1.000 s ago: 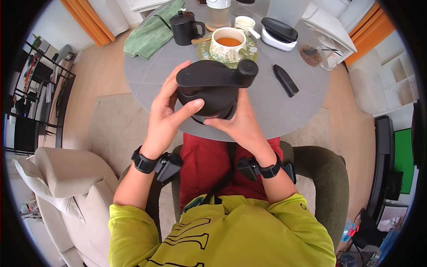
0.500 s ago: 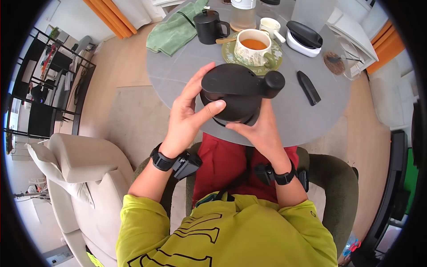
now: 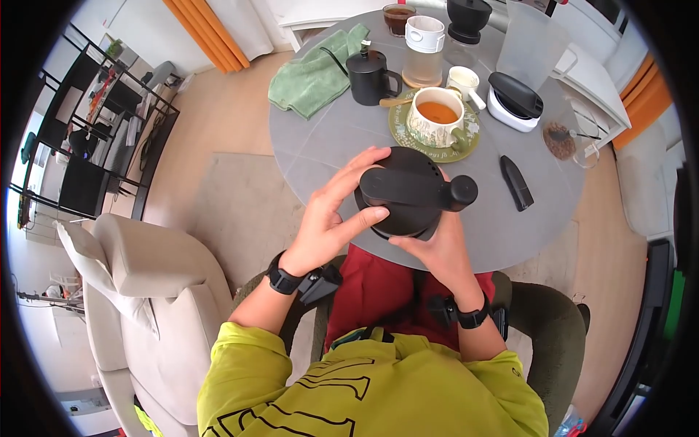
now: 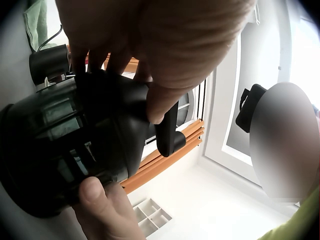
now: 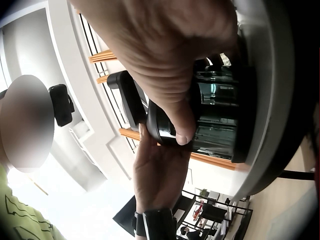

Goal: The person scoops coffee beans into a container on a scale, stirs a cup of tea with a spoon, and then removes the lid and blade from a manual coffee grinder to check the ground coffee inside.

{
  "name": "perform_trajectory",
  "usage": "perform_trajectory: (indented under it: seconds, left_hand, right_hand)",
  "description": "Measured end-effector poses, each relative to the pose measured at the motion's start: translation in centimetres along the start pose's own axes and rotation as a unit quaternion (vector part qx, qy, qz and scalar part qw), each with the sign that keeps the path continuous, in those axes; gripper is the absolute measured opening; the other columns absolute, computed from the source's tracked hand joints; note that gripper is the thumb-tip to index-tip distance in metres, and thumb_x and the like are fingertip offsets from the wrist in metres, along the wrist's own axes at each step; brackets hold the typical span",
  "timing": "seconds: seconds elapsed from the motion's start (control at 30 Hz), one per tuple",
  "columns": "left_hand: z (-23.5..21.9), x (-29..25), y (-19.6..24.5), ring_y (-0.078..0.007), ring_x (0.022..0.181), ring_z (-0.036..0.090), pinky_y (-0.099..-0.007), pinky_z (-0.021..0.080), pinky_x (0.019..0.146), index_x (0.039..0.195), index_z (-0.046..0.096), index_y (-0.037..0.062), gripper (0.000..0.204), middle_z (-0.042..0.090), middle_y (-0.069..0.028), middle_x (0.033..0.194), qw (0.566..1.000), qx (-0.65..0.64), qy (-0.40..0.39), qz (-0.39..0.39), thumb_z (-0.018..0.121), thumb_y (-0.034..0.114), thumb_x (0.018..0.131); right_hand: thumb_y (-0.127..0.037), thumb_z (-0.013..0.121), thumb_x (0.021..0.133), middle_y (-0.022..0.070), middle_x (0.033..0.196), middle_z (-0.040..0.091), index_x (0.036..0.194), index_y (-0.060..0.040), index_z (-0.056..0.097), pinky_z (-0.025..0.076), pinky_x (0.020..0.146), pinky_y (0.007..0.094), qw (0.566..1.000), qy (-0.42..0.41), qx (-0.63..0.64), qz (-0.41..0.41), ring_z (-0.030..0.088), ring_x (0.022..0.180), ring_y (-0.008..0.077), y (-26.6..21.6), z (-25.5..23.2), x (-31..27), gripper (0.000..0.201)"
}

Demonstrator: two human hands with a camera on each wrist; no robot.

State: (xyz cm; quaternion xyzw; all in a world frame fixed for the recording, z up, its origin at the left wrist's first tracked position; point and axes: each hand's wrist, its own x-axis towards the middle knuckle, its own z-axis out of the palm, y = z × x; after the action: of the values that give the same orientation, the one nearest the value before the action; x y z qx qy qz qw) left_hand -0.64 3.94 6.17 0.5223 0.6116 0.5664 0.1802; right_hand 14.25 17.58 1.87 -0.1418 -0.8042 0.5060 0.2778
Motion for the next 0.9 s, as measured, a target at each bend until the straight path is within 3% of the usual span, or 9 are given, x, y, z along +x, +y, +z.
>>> perform_trajectory:
  seconds: [0.3,0.37,0.4,0.57,0.67,0.7,0.83,0.9]
  left_hand:
    - [0.2,-0.2,0.2,-0.0311,0.137,0.034,-0.0416,0.028,0.11,0.121,0.057,0.0003,0.042,0.048,-0.0125,0.14,0.999,-0.039,0.023,-0.026,0.067,0.006,0.081]
    - [0.2,-0.4,0.7,-0.0299,0.137,0.035,-0.0415,0.028,0.11,0.124,0.056,0.001,0.043,0.047,-0.0141,0.141,0.983,-0.158,0.078,-0.052,0.065,0.006,0.083]
    - [0.1,-0.4,1.2,-0.0299,0.137,0.035,-0.0415,0.028,0.11,0.124,0.056,0.001,0.043,0.047,-0.0141,0.141,0.983,-0.157,0.075,-0.058,0.065,0.006,0.083]
    - [-2.7,0.0,2.3,-0.0262,0.129,0.044,-0.0388,0.031,0.109,0.128,0.052,-0.0015,0.043,0.045,-0.0184,0.141,0.965,-0.123,0.231,0.027,0.06,0.005,0.086]
    - [-4.9,0.5,0.3,-0.0183,0.121,0.049,-0.0316,0.034,0.104,0.127,0.053,-0.0021,0.042,0.053,-0.0115,0.131,0.947,-0.039,0.317,-0.042,0.063,0.005,0.086]
    - [-5.5,0.7,-1.2,-0.0134,0.108,0.054,-0.0275,0.039,0.096,0.121,0.058,-0.0017,0.037,0.06,-0.0061,0.116,0.937,-0.026,0.347,-0.035,0.066,0.006,0.086]
    - [-6.7,0.6,-5.3,-0.0084,0.091,0.056,-0.0233,0.043,0.083,0.11,0.063,-0.0014,0.029,0.064,-0.0012,0.099,0.919,-0.054,0.382,-0.076,0.07,0.007,0.084]
    - [-6.5,0.4,-6.3,-0.0102,0.096,0.057,-0.0246,0.043,0.087,0.112,0.062,-0.0016,0.032,0.064,-0.0022,0.102,0.923,-0.052,0.367,-0.104,0.071,0.005,0.082]
  right_hand:
    - [-0.014,0.086,0.06,0.0198,0.136,0.043,0.142,0.0001,0.025,0.037,0.104,0.0404,0.999,-0.003,0.009,0.03,0.045,0.126,0.0341,0.1,0.2,0.0,0.104]
    - [-0.013,0.086,0.06,0.0199,0.136,0.043,0.142,0.0006,0.024,0.037,0.105,0.0399,0.998,-0.006,0.057,0.03,0.045,0.126,0.0326,0.2,0.2,0.1,0.104]
    - [-0.013,0.086,0.06,0.0199,0.136,0.043,0.142,0.0006,0.024,0.037,0.105,0.0399,0.998,-0.005,0.061,0.035,0.045,0.126,0.0326,0.1,0.2,0.1,0.104]
    - [-0.011,0.086,0.059,0.0194,0.136,0.042,0.143,0.0006,0.023,0.035,0.106,0.0392,0.999,0.006,0.033,0.023,0.044,0.127,0.0309,-0.3,0.1,0.0,0.106]
    - [-0.011,0.086,0.059,0.0199,0.137,0.042,0.143,0.0008,0.023,0.036,0.106,0.0394,0.998,0.003,0.059,0.023,0.044,0.127,0.0315,0.0,0.3,0.1,0.105]
    - [-0.011,0.086,0.059,0.0199,0.137,0.042,0.143,0.0008,0.023,0.036,0.106,0.0394,0.998,0.0,0.06,0.02,0.044,0.127,0.0315,-0.1,0.3,0.1,0.105]
    - [-0.012,0.086,0.059,0.0205,0.137,0.042,0.143,0.0009,0.024,0.036,0.106,0.0401,0.999,0.0,0.033,0.018,0.045,0.127,0.0324,-0.4,0.0,0.1,0.105]
    - [-0.012,0.086,0.059,0.0206,0.137,0.042,0.143,0.001,0.024,0.036,0.106,0.0403,0.999,0.0,0.036,0.02,0.045,0.126,0.0327,-0.3,0.2,0.2,0.105]
